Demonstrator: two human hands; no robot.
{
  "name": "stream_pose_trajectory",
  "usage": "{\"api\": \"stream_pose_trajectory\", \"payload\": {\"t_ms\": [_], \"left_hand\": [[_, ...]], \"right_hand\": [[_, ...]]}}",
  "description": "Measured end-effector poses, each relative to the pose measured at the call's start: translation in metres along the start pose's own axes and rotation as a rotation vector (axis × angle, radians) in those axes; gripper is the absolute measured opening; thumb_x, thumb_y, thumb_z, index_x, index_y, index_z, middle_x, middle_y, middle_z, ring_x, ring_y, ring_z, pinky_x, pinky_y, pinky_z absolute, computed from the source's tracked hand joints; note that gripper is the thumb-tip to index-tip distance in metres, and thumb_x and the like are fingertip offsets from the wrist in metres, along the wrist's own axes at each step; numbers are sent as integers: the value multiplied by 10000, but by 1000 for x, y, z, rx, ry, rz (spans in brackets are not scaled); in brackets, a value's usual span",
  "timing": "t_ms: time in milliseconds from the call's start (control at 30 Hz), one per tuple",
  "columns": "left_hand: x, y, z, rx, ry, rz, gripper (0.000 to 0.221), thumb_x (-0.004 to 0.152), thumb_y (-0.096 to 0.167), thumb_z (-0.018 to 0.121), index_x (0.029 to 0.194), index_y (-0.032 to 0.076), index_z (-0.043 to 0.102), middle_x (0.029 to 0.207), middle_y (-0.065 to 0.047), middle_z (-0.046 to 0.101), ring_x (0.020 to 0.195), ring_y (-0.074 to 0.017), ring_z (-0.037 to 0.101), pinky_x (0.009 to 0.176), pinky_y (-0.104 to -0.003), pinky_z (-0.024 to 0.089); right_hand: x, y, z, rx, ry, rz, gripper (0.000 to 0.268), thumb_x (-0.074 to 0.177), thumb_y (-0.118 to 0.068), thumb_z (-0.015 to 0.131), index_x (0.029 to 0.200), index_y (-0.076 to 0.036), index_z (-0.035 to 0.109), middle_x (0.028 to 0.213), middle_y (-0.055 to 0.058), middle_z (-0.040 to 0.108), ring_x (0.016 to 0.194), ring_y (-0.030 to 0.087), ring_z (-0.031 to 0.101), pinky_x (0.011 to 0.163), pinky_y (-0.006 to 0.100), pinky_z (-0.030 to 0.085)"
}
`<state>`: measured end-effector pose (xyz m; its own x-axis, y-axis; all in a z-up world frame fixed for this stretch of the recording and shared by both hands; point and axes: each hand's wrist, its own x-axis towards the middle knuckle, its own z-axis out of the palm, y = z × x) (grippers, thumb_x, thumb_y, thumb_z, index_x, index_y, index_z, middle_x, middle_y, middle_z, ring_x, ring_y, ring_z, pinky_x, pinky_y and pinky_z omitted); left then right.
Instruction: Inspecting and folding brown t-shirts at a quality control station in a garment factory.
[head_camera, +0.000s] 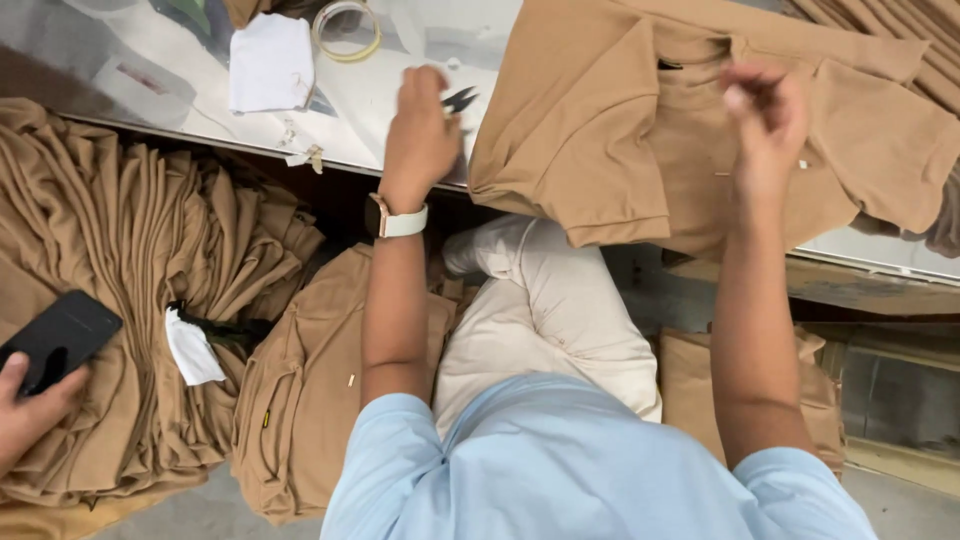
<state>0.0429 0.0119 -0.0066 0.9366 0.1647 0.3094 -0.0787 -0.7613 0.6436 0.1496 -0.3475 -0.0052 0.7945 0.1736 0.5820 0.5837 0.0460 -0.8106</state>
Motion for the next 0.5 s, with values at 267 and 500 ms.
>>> {"api": "stream_pose_trajectory", "payload": {"t_ms": [267,500], "left_hand": [[2,7,35,249,330,38,490,798,-161,620,1240,40,681,1300,-182,555,1161,-336,587,982,-473,435],[20,28,138,-711,-261,22,517,1065,434,417,1440,79,419,1442,-141,556,1368,-223,543,1177,-350,383]], "right_hand": [[-71,-63,30,-727,-863,-166,745,768,-238,772,1473,-184,538,1532,78,501,1421,334,423,1062,522,346],[-101,-35,33,-370,-418,-303,235,990,69,465,960,-60,659,924,64,710,845,268,664,855,397,415]]}}
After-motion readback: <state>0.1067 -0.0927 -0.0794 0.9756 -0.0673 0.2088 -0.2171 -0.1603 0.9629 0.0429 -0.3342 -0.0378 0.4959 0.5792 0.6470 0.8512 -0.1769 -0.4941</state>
